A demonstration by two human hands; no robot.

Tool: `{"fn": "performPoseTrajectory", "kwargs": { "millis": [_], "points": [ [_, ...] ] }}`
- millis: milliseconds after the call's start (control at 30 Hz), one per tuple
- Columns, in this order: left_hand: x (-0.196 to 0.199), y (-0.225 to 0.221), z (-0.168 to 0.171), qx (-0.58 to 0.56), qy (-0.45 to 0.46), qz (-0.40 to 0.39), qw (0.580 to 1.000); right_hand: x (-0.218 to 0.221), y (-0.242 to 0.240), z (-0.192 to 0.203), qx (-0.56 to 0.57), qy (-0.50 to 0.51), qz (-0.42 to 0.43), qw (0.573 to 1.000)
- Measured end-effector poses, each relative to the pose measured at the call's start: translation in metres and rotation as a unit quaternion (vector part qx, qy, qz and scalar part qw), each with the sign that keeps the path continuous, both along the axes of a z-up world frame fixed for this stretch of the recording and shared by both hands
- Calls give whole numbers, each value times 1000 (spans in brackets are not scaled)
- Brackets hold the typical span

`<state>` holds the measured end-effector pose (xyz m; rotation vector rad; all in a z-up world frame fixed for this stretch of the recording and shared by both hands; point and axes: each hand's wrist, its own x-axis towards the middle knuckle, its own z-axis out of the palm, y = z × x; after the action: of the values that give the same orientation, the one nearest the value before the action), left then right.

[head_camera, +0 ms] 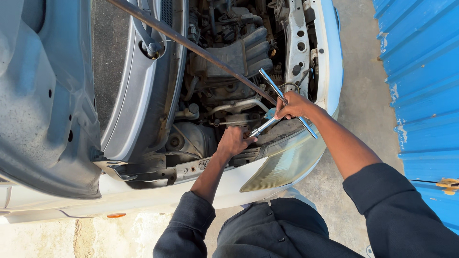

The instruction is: The person uses a socket wrench and an extension bar to loosen and tighten various bolts within the engine bay of a car.

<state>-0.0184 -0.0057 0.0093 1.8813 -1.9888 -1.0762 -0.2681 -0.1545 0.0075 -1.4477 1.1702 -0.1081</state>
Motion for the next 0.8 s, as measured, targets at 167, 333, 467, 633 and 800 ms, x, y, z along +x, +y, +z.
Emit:
{"fn": "performPoseTrajectory", "kwargs": {
  "millis": [167, 333, 467, 633, 800],
  "points": [
    [1, 0, -5, -1, 5, -4, 1000, 8, 0, 8, -22, 15, 13, 1000],
    [4, 11, -3, -88, 68, 0, 994, 0, 21, 14, -73, 53, 21, 996],
    [0, 17, 4, -91, 55, -21, 994, -10, 33, 8, -67, 20, 9, 998],
    [1, 17, 2, -99, 59, -21, 993, -8, 32, 4, -81, 45, -2, 996],
    [-2, 25, 0, -102, 77, 9, 992, 0, 30, 12, -94, 38, 9, 995]
  ]
}}
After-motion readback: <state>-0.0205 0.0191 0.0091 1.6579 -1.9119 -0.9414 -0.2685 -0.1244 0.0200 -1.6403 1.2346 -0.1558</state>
